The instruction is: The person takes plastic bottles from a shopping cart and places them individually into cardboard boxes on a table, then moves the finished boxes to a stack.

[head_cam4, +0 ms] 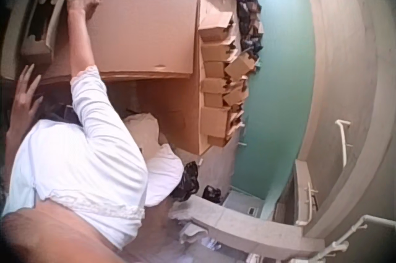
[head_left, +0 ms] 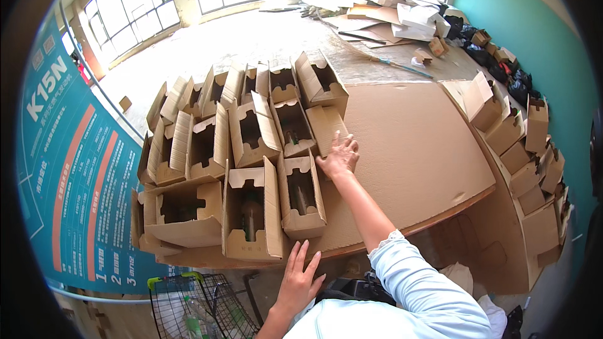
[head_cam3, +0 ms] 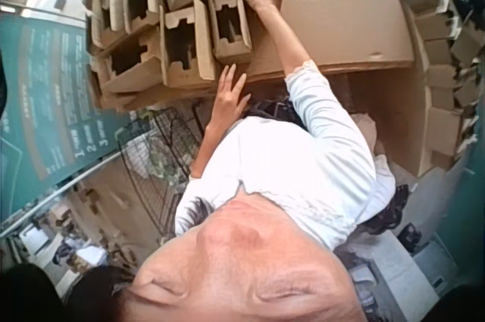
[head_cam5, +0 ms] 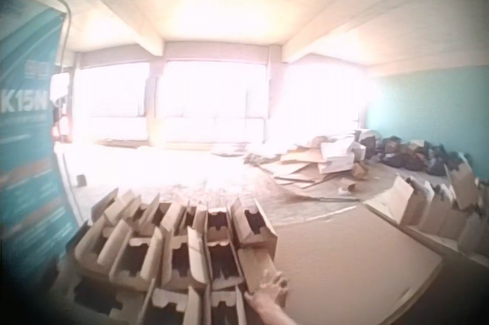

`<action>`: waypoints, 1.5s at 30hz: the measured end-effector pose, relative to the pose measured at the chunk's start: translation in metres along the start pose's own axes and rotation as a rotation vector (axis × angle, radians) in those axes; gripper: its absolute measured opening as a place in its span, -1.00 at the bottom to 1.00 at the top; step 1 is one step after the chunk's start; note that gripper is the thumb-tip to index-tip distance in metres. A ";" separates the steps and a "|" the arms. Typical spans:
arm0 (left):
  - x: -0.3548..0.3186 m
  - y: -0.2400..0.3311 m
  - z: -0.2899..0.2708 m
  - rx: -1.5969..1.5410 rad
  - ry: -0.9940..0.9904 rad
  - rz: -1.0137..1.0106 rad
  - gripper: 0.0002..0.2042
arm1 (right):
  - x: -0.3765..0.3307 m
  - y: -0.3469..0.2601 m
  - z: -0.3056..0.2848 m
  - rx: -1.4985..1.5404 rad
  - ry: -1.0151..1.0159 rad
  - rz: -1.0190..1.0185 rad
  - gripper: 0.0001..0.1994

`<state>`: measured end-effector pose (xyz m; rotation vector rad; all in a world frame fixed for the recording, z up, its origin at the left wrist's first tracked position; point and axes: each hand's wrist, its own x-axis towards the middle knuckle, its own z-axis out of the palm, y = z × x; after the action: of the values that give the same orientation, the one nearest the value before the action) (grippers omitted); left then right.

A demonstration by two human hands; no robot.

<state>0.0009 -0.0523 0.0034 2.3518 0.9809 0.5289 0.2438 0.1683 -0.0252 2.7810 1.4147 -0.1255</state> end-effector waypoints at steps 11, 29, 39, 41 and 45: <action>0.055 0.033 0.040 -0.174 -0.133 0.263 -0.54 | 0.011 0.102 0.028 0.626 -0.098 -0.489 0.05; 0.175 0.086 0.256 0.249 -0.235 0.046 -0.25 | 0.187 0.779 -0.195 -0.434 0.622 0.348 -0.30; 0.187 0.099 0.260 0.259 -0.251 -0.007 -0.29 | 0.266 0.846 -0.164 -0.420 0.588 0.384 -0.15; 0.182 0.091 0.258 0.283 -0.266 -0.043 -0.25 | 0.281 0.842 -0.148 -0.435 0.583 0.420 -0.10; 0.191 0.083 0.272 0.316 -0.274 -0.001 -0.20 | 0.296 0.942 -0.111 -0.496 0.474 0.759 -0.35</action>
<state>0.3158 -0.0482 -0.1309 2.6099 0.9938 0.0447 1.1850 -0.1428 0.0436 2.7518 0.2423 0.8068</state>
